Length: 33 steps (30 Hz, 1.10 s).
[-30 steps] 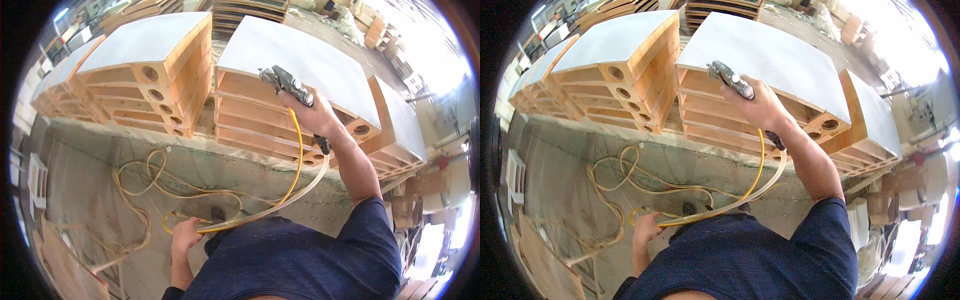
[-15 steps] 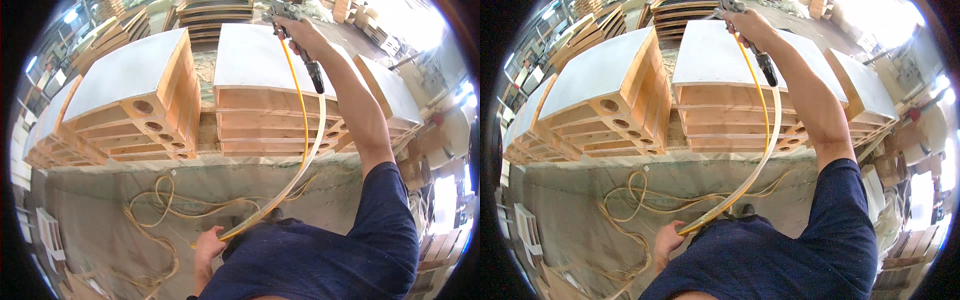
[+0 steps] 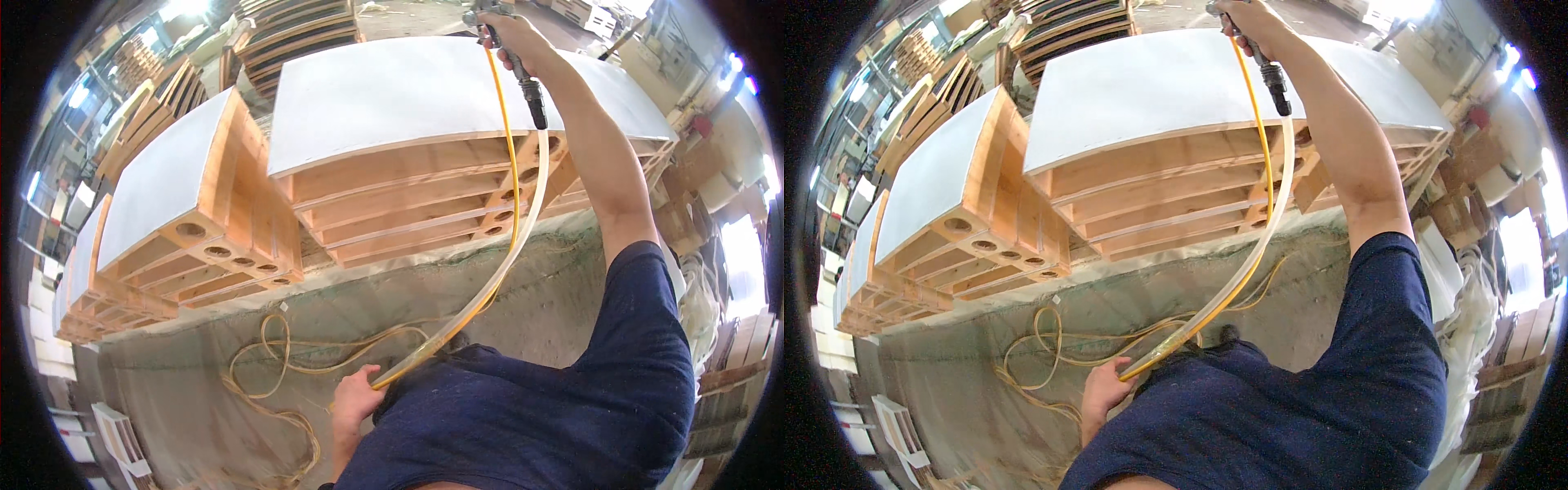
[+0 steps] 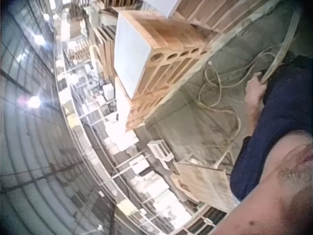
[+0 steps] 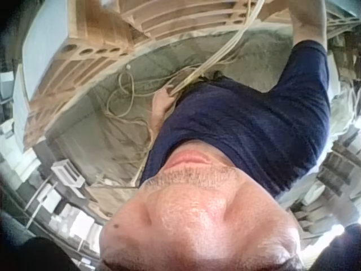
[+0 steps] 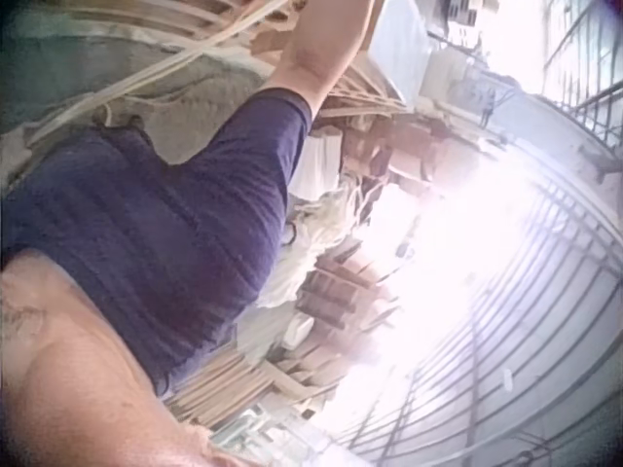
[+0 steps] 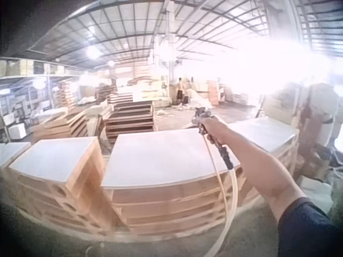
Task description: The person uses a pneumatic spray gun to apply a white coating to the surfaces of several wooden structures with circular cutouts. They move between the structures, spraying the top and side faces in a workshop environment.
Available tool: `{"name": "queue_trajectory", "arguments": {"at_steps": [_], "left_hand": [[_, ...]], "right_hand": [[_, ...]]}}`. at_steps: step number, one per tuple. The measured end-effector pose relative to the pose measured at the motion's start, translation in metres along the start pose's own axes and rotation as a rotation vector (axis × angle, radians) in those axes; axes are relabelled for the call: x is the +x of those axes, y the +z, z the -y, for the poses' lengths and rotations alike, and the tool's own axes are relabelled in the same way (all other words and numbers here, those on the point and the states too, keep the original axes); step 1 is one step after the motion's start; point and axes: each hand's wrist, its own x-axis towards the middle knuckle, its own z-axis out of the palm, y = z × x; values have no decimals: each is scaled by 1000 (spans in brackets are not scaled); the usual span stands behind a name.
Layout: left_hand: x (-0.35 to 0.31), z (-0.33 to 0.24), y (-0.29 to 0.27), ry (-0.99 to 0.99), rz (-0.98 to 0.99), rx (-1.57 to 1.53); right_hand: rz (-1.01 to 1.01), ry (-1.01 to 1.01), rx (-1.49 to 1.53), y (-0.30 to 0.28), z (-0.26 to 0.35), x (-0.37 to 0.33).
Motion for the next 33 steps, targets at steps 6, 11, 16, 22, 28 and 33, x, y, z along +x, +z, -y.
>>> {"name": "queue_trajectory", "arguments": {"at_steps": [6,11,16,22,28,33], "left_hand": [[10,-76,29,85,-10,46],[17,-120,49,79,-16,86],[20,-145,62,53,12,168],[23,-158,70,18,119,305],[51,-100,59,-50,129,228],[26,-50,17,-114,-19,289]], "right_hand": [[-146,33,-19,-110,-65,10],[-181,55,-12,-176,-95,-18],[-181,53,-13,-216,-155,-76],[-120,326,37,-234,-212,-156],[-233,158,303,-203,-173,-165],[-101,126,317,-119,-123,-157]]}}
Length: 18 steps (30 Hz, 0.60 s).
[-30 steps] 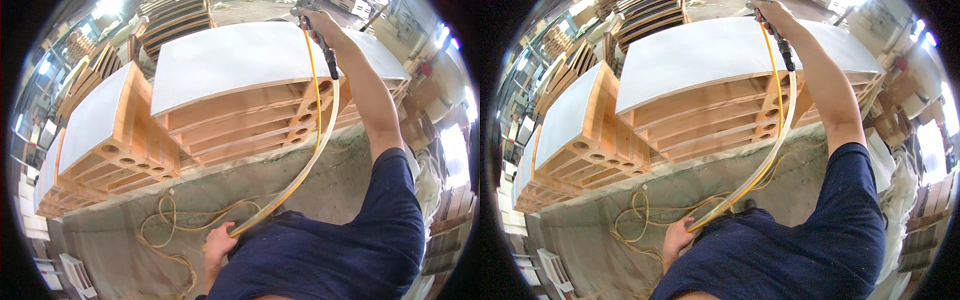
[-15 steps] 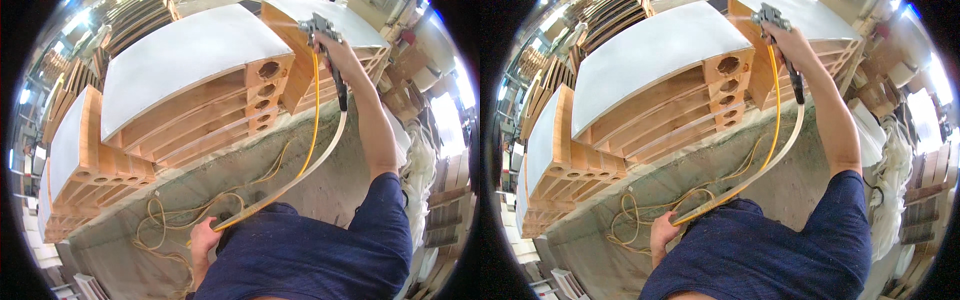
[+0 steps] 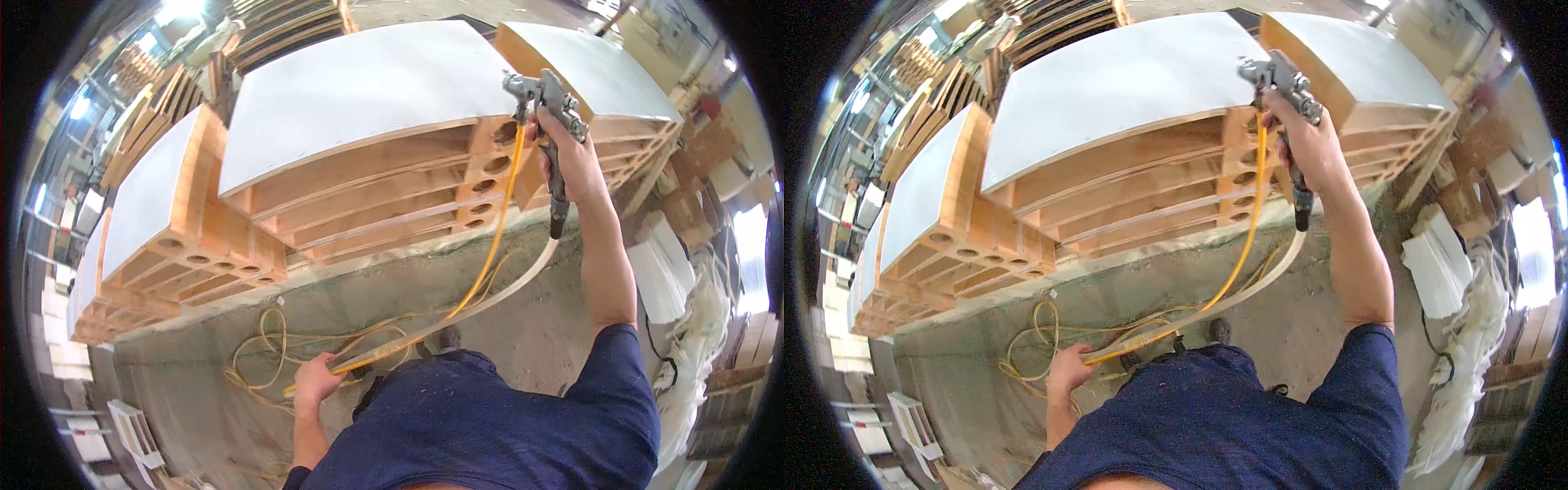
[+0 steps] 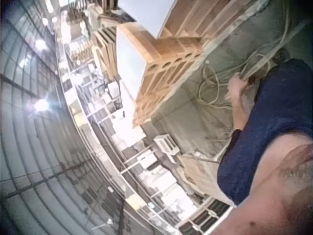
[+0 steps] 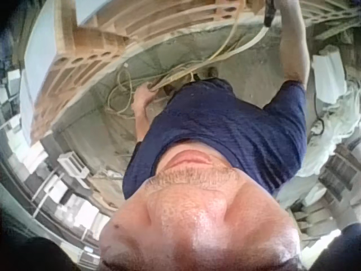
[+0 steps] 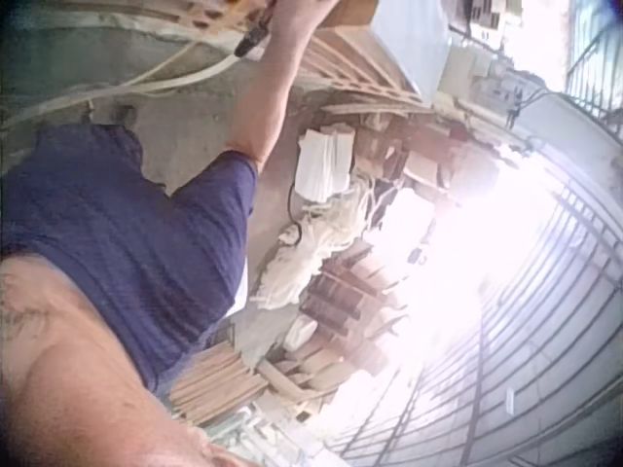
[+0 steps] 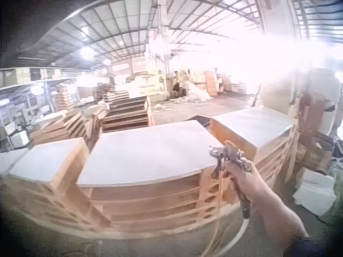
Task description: The person uses a pneumatic spray gun to apply a white coating to the surfaces of several wooden structures with circular cutouts. They move between the structures, spraying the top and side faces in a workshop environment.
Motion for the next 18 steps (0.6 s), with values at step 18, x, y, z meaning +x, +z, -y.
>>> {"name": "queue_trajectory", "arguments": {"at_steps": [18], "left_hand": [[30,336,0,129,-17,-164]], "right_hand": [[232,-264,-566,408,110,-122]]}}
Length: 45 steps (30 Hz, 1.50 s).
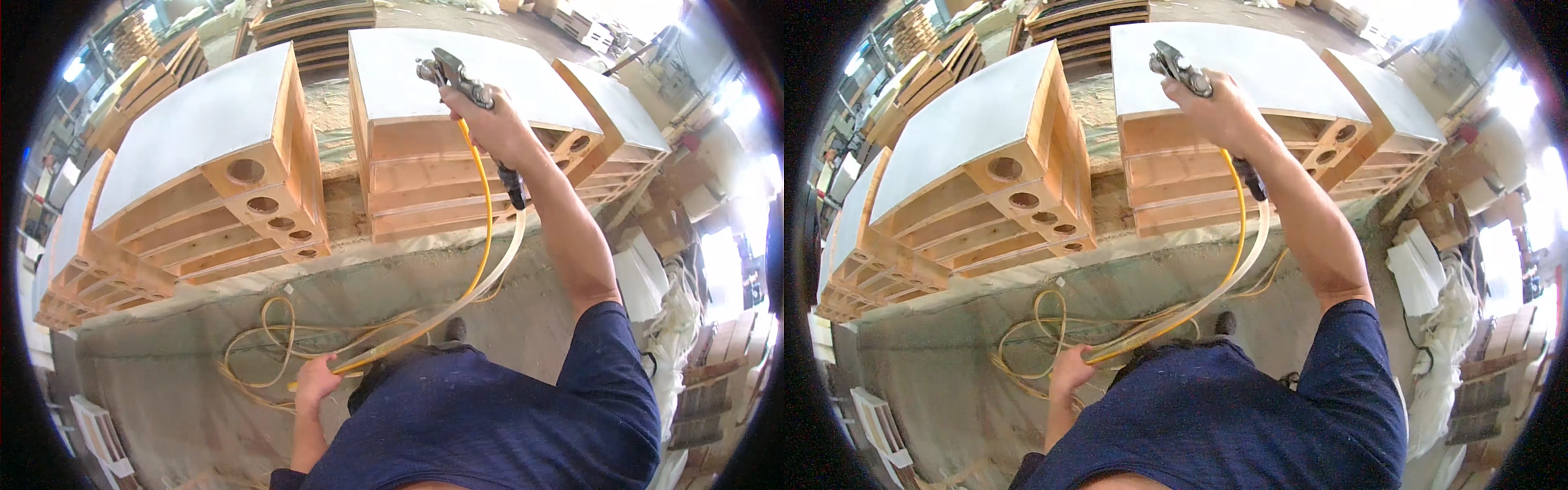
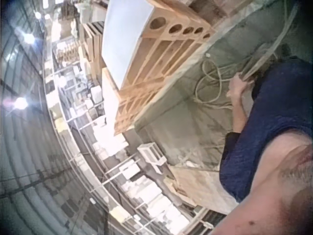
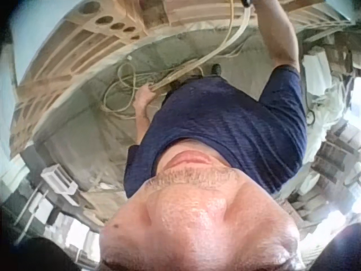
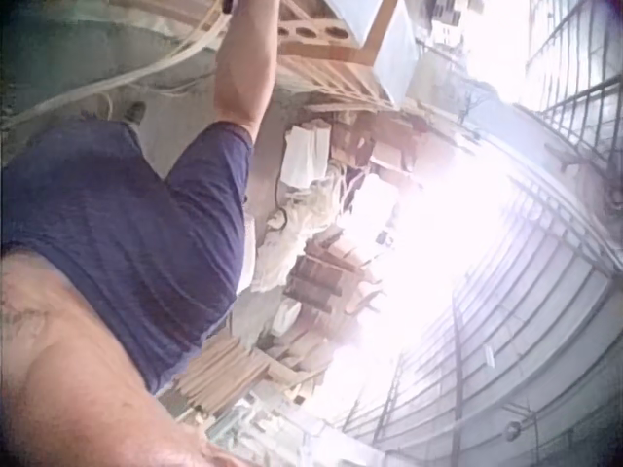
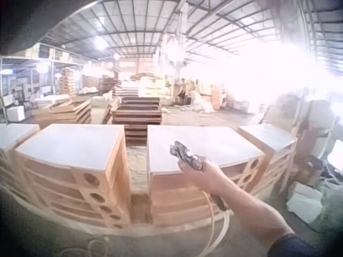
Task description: The person uses a pneumatic spray gun to apply a white coating to the surfaces of several wooden structures with circular cutouts. They move between the structures, spraying the top and side faces in a workshop environment.
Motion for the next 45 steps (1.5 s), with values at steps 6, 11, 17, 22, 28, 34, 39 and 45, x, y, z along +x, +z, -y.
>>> {"name": "queue_trajectory", "arguments": {"at_steps": [6,11,17,22,28,34,39,45], "left_hand": [[7,39,-2,78,70,39],[9,28,-3,116,83,57],[21,-12,-11,117,159,208],[36,-79,2,155,188,189],[34,-141,24,210,208,251],[30,-127,26,121,199,280],[25,-86,34,94,194,256],[17,-36,25,86,156,210]], "right_hand": [[11,-59,8,19,-11,-93],[-447,388,310,-26,-68,-114],[-358,344,380,-65,-117,-167],[-731,492,439,-154,-216,-192],[-858,490,448,-193,-265,-201],[-649,510,429,-154,-260,-189],[-492,353,362,-102,-202,-171],[-210,348,328,-45,-144,-156]]}}
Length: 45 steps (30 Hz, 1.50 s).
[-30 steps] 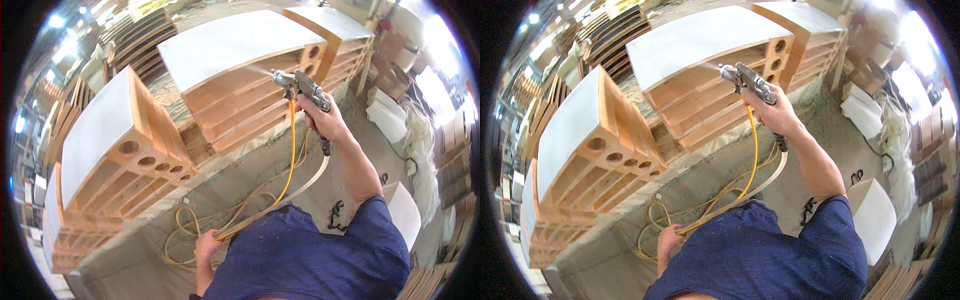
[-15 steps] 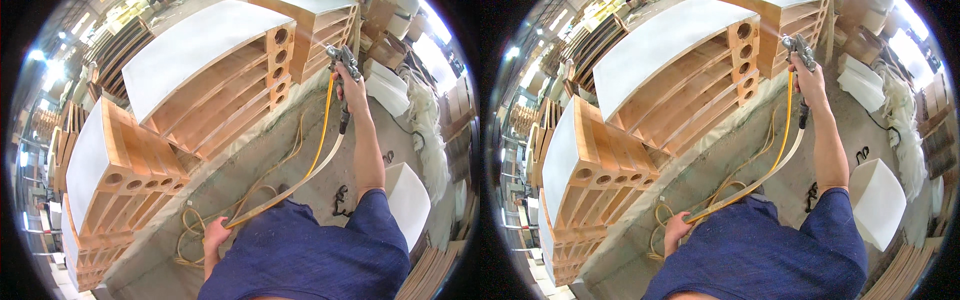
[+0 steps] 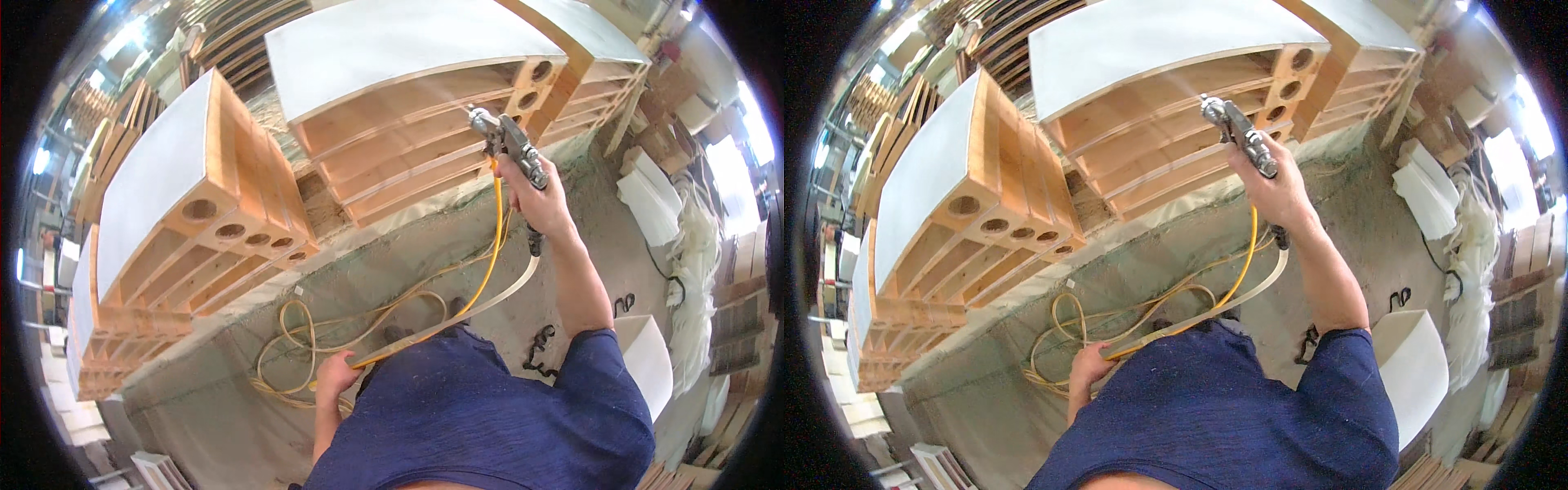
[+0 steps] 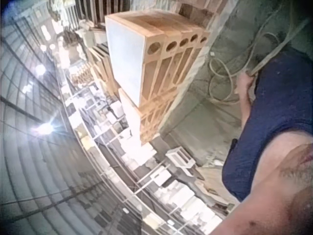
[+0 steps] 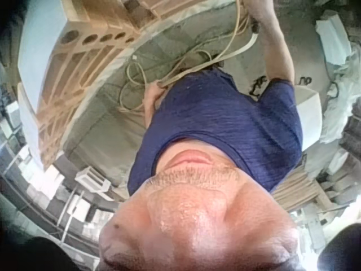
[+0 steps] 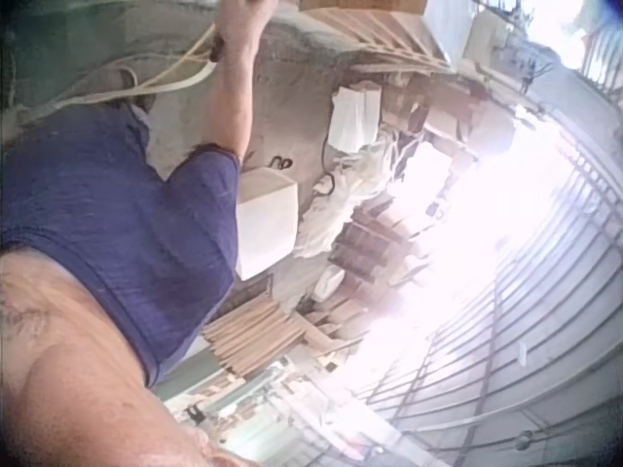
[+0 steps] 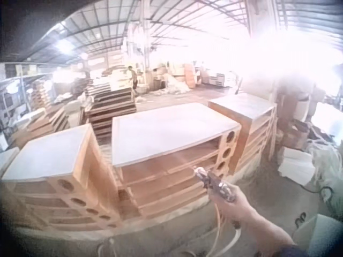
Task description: The person uses a pneumatic spray gun to apply a white coating to the surfaces of several wooden structures with circular cutouts. They move between the structures, spraying the top and side faces in a workshop environment.
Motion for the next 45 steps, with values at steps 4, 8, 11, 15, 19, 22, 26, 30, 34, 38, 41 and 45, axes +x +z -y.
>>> {"name": "queue_trajectory", "arguments": {"at_steps": [4,8,11,15,19,22,26,30,34,38,41,45], "left_hand": [[-15,37,-2,-30,-32,-51],[-21,76,7,-55,-43,-89],[-22,91,8,-74,-20,-95],[-17,97,15,-62,10,-116],[-10,85,13,-44,-24,-49],[5,65,9,7,13,-46],[25,-2,-10,39,-7,-26],[36,-60,-15,35,-42,-48],[38,-102,6,15,44,9],[28,-113,30,-25,-3,1],[-1,-139,20,-227,-3,-47],[-27,-127,48,-317,-43,-266]], "right_hand": [[95,-100,-5,56,18,-7],[225,-103,-11,101,42,-15],[238,-170,-34,122,56,-22],[176,-139,64,104,48,-21],[-264,-26,150,57,31,2],[-25,-65,-10,42,36,-1],[-116,-89,-51,-9,21,31],[-417,74,185,-115,-8,71],[-256,186,13,-128,-19,84],[-37,-76,113,-122,-35,74],[-375,98,276,-162,-53,88],[-300,-35,322,-145,-44,104]]}}
